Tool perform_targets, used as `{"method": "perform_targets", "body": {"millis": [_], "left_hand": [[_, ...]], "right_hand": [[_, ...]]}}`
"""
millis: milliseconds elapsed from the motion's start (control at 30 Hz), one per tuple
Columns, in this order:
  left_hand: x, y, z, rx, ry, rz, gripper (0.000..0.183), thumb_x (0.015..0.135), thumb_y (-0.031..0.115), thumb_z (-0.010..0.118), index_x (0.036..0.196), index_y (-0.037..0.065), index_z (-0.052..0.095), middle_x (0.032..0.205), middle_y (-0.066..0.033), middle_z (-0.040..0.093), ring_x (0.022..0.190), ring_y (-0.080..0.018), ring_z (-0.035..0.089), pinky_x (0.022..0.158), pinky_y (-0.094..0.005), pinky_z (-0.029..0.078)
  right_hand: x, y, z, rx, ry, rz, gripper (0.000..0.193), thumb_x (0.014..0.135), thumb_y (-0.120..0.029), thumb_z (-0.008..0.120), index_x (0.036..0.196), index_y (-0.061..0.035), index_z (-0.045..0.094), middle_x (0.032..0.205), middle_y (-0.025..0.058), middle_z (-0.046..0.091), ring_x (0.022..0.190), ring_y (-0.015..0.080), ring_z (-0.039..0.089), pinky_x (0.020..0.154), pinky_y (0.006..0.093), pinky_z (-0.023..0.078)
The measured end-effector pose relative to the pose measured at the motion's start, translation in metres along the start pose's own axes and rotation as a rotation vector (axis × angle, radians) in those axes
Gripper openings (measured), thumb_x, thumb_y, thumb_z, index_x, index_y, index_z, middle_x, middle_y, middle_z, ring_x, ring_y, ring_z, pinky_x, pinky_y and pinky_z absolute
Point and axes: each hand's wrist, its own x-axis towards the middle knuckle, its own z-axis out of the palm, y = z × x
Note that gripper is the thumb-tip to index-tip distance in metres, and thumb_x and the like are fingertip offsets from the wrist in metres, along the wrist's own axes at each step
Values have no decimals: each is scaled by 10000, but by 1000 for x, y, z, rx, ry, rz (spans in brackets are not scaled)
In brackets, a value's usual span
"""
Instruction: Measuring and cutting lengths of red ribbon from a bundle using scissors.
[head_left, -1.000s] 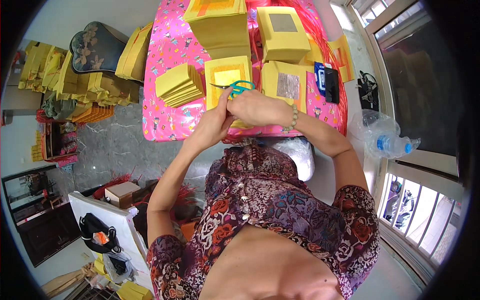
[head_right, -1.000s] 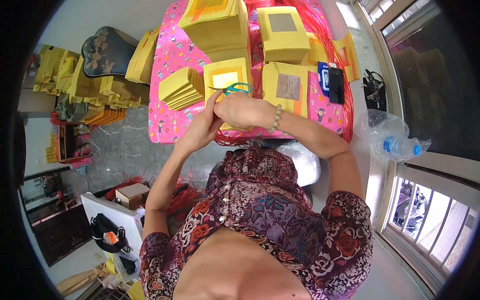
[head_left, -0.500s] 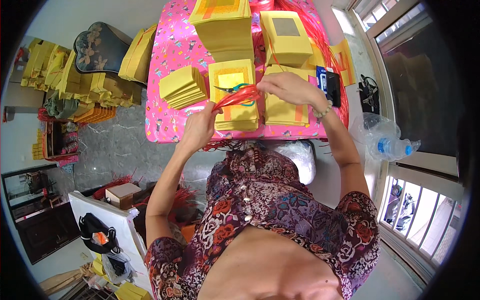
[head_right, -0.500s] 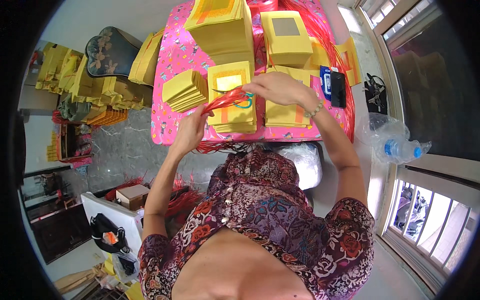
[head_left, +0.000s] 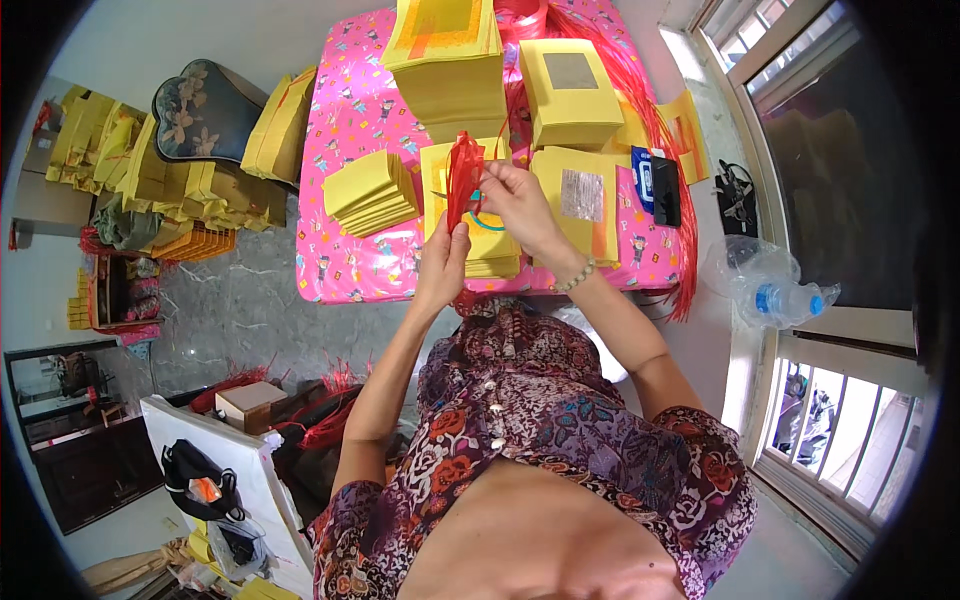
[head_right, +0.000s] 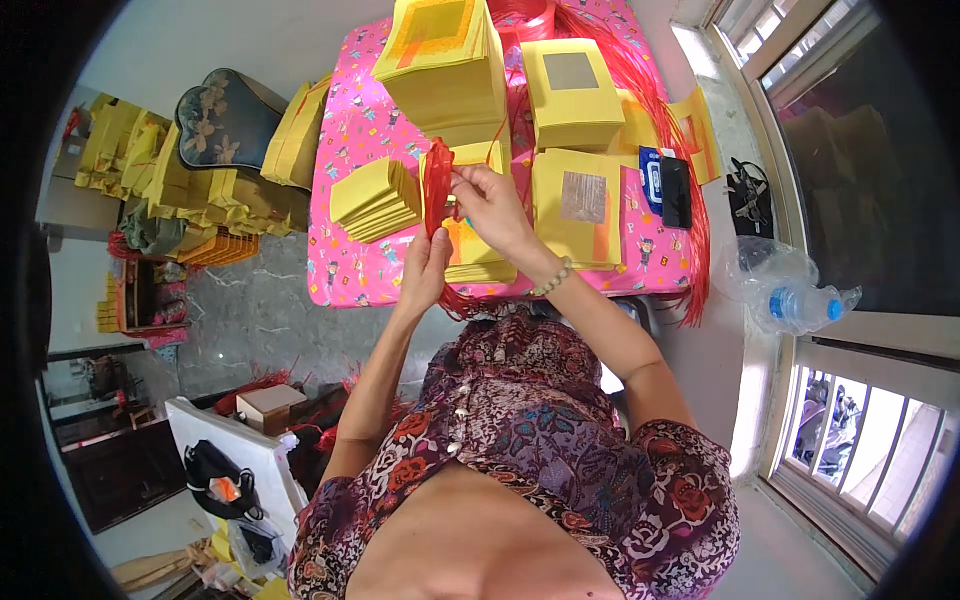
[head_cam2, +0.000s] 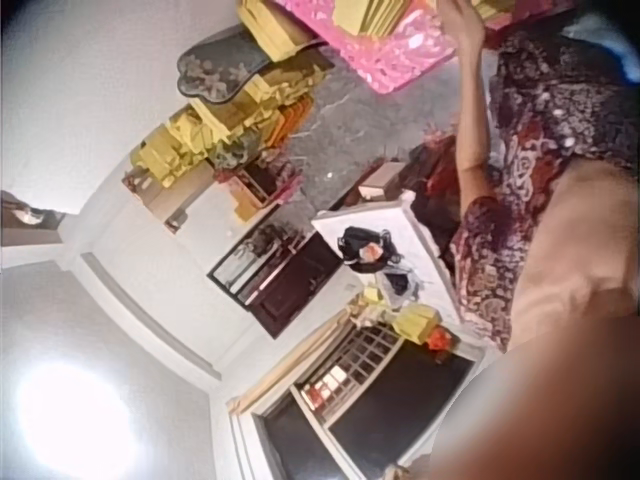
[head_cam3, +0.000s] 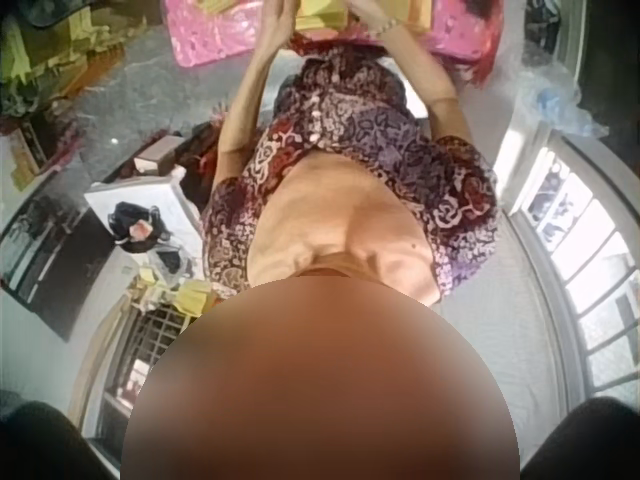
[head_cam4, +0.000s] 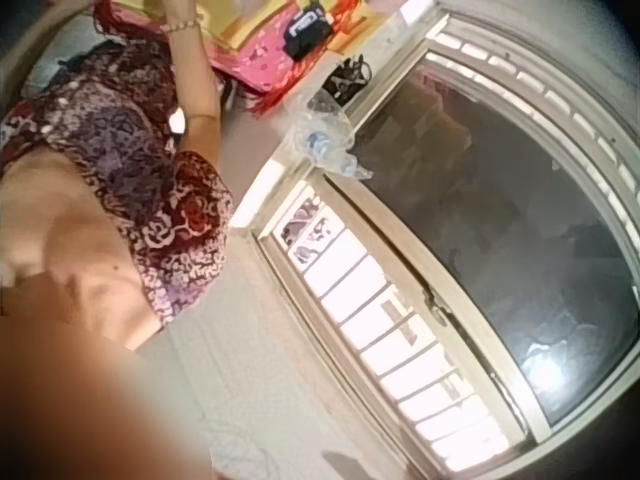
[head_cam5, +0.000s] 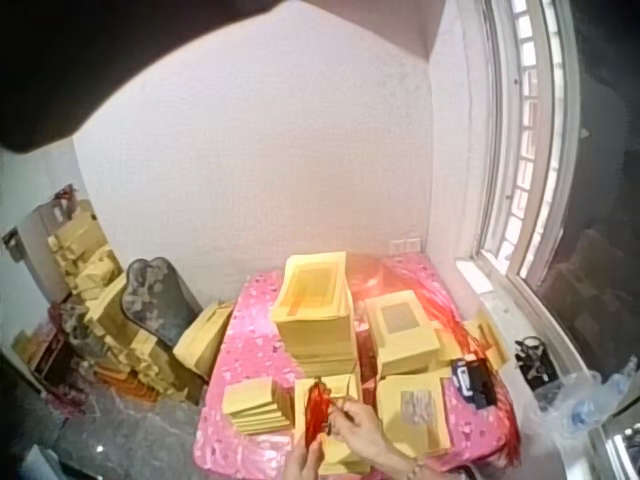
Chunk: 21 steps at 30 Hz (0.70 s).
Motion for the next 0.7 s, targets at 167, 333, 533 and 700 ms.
{"method": "perform_targets", "body": {"millis": [167, 333, 533, 700], "left_hand": [[3, 2, 0, -178, -56, -76, 239, 973, 186, 389, 1108, 24, 503, 663, 33, 379, 600, -63, 363, 537, -225, 328], [6, 1, 0, 109, 36, 229, 220, 972, 177, 404, 1126, 38, 475, 822, 24, 457, 759, -68, 432, 689, -216, 374], [-1, 72, -13, -749, 90, 234, 183, 969, 229, 407, 842, 106, 456, 749, -1, 444, 744, -137, 442, 766, -285, 379], [6, 109, -69, -1112, 230, 237, 223, 972, 236, 391, 795, 105, 427, 619, 48, 272, 509, -60, 235, 468, -224, 250]], "right_hand": [[-1, -4, 9, 8, 38, -13, 215, 944, -146, 467, 1074, -20, 584, 949, -11, 593, 860, 66, 576, 713, 226, 503], [3, -2, 11, -29, 31, -103, 236, 959, -178, 436, 1082, -20, 561, 953, 18, 582, 903, 85, 567, 747, 253, 507], [-14, 11, 19, -286, -354, -250, 503, 988, -407, 212, 1099, -11, 500, 959, 100, 577, 930, 154, 561, 844, 319, 461], [-50, 2, 23, -63, -820, 301, 612, 953, -515, 220, 1005, -3, 551, 697, 8, 543, 617, 92, 502, 580, 229, 440]]}}
